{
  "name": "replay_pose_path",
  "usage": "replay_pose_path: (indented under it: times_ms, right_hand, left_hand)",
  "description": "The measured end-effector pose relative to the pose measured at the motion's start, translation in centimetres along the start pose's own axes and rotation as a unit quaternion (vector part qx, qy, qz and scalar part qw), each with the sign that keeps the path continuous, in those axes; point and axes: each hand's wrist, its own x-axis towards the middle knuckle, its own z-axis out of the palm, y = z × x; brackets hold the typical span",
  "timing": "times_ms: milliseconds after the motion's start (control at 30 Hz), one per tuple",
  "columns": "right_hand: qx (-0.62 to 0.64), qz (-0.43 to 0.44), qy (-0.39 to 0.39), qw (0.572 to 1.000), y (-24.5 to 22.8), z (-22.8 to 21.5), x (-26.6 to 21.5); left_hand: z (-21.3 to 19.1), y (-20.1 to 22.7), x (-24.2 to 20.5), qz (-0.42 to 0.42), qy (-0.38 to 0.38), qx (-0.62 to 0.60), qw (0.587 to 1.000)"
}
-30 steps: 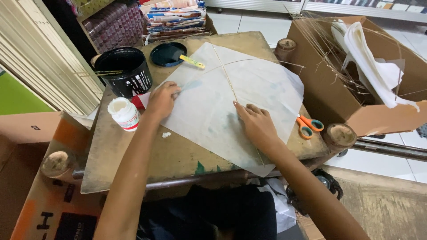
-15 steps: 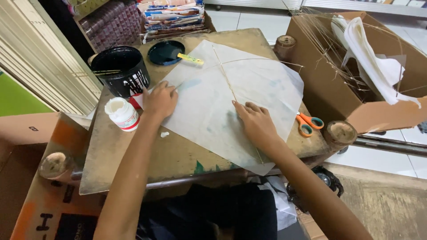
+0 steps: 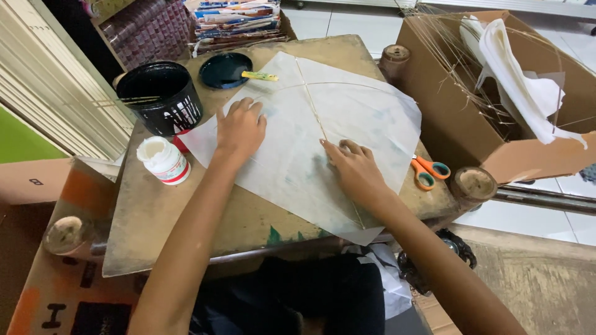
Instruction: Applying glue and smoothing the paper edges of a kite to reinforce the structure and frame.
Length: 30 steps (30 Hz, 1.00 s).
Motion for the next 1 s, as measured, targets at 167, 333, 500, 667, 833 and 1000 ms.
replay_pose_path:
  times_ms: [167, 333, 500, 667, 833, 1000]
  right_hand:
    - [-0.005, -0.007, 0.003, 1.0, 0.4, 0.1, 0.0]
    - [-0.002, -0.016, 0.0, 1.0, 0.5, 0.4, -0.1]
    - [-0.003, -0.027, 0.013, 1.0, 1.0, 1.1, -0.1]
    - [0.007, -0.033, 0.014, 0.999, 1.0, 0.9, 0.2]
    - [0.012, -0.035, 0.012, 0.999, 1.2, 0.8, 0.1]
    - [-0.005, -0.032, 0.007, 0.999, 1.4, 1.3, 0.0]
  left_hand:
    - [0.6, -0.4, 1.1, -0.025, -0.025, 0.021, 0.999]
    - [1.2, -2.3, 0.8, -0.012, -0.044, 0.055, 0.997]
    - [-2.1, -0.6, -0.4, 0.017, 0.001, 0.083, 0.996]
    - [-0.3, 0.6, 1.6, 0.016, -0.009, 0.046, 0.999]
    - [0.1, 3.9, 2.3, 0.062, -0.032, -0.016, 0.997]
    - [0.1, 6.2, 1.5, 0.114, -0.127, -0.087, 0.981]
